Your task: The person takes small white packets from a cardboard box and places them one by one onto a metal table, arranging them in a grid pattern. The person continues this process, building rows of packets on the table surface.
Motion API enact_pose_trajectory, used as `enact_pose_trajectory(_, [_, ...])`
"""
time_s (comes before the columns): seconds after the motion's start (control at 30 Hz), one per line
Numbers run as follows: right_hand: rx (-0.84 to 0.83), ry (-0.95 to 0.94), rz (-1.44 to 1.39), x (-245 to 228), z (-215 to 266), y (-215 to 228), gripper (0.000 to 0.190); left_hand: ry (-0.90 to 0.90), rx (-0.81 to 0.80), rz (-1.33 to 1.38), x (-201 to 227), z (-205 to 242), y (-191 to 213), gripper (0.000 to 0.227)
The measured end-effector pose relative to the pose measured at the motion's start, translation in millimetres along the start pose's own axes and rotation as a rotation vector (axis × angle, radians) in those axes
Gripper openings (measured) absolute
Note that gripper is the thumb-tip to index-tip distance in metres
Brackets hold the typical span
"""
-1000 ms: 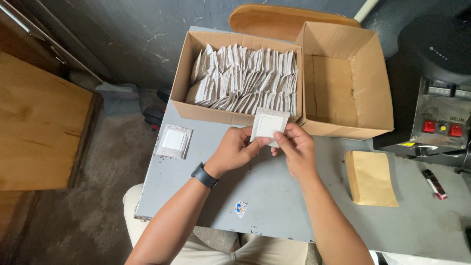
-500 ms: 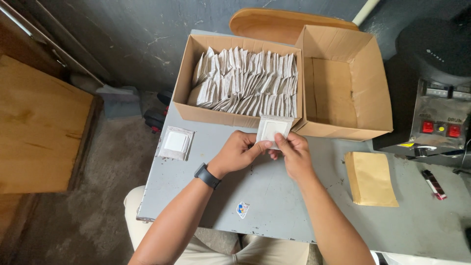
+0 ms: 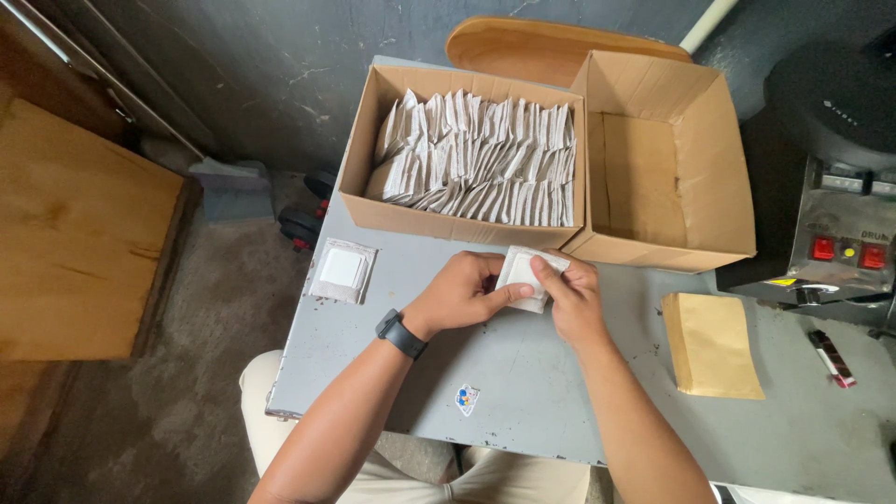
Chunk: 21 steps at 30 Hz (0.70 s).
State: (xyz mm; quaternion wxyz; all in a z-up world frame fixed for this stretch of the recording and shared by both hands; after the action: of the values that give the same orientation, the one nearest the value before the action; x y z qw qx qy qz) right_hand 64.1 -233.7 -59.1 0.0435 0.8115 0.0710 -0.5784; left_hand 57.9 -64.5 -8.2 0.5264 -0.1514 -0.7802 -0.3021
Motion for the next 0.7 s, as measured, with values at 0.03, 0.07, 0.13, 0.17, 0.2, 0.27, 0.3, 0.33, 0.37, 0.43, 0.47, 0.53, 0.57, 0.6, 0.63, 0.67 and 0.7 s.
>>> enact_pose_trajectory(0.03, [0.001,0.001,0.0,3.7,0.5,-0.9,0.025,-0.001,-0.001,-0.001,0.9,-1.5,2.0,0.037])
enact_pose_trajectory(0.07, [0.011,-0.009,0.001,7.7,2.7,-0.5,0.025,-0.013,0.046,-0.015,2.5,-2.6,5.7,0.034])
enact_pose_trajectory(0.13, [0.02,-0.018,0.002,10.4,4.7,1.4,0.026,-0.025,0.095,-0.03,1.1,-4.0,7.5,0.032])
enact_pose_trajectory(0.17, [-0.012,-0.015,0.042,8.5,4.2,0.7,0.032,-0.033,0.137,0.012,-2.2,-3.5,8.2,0.026])
enact_pose_trajectory(0.2, [-0.047,-0.012,0.082,6.8,4.0,-0.4,0.04,-0.039,0.183,0.056,-5.8,-2.0,8.8,0.025])
enact_pose_trajectory(0.27, [-0.073,-0.002,0.13,9.9,4.0,1.1,0.041,-0.021,0.204,0.093,-18.0,-3.0,6.7,0.021])
enact_pose_trajectory(0.3, [-0.093,0.009,0.178,11.0,4.1,1.8,0.042,-0.004,0.221,0.131,-25.0,-3.9,5.7,0.017])
enact_pose_trajectory(0.33, [-0.092,0.009,0.178,5.5,3.8,-1.6,0.042,-0.004,0.221,0.131,-30.5,-4.1,5.6,0.017])
enact_pose_trajectory(0.37, [-0.1,0.019,0.189,-0.6,3.6,-5.4,0.039,0.023,0.235,0.167,-38.3,-3.9,6.1,0.019])
enact_pose_trajectory(0.43, [-0.107,0.029,0.2,-6.1,3.0,-7.6,0.038,0.051,0.25,0.202,-46.2,-3.7,6.5,0.023])
enact_pose_trajectory(0.47, [-0.123,0.025,0.222,-5.5,2.6,-7.3,0.039,0.061,0.256,0.21,-46.9,-3.1,6.9,0.023])
enact_pose_trajectory(0.53, [-0.141,0.02,0.242,-0.8,2.2,-4.8,0.041,0.071,0.264,0.216,-40.0,-1.5,7.8,0.023])
enact_pose_trajectory(0.57, [-0.159,0.005,0.237,4.2,2.1,-3.2,0.041,0.064,0.277,0.226,-32.2,-0.4,8.8,0.018])
enact_pose_trajectory(0.6, [-0.175,-0.01,0.233,9.0,2.3,-1.2,0.042,0.056,0.289,0.236,-24.2,0.4,9.4,0.014])
enact_pose_trajectory(0.63, [-0.177,-0.009,0.233,-1.0,0.8,-5.8,0.042,0.056,0.291,0.235,-24.2,0.1,8.8,0.014])
enact_pose_trajectory(0.67, [-0.187,-0.016,0.233,-10.4,-0.8,-11.2,0.043,0.062,0.307,0.219,-24.3,0.4,9.2,0.014])
enact_pose_trajectory(0.7, [-0.197,-0.023,0.233,-19.8,-2.3,-16.6,0.045,0.067,0.322,0.204,-24.2,1.0,9.5,0.015])
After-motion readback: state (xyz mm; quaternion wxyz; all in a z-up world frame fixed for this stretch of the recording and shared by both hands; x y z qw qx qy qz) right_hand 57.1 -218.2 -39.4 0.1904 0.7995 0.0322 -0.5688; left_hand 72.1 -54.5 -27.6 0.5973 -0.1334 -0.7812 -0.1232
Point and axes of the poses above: each hand's wrist, its own z-axis away from the middle knuckle, its own y-axis out of the back of the hand, x = y × z, the point moved 6 cm from there along -z, towards the middle knuckle, and after that the axes turned 11 degrees about -x, right-handed, at the moved point
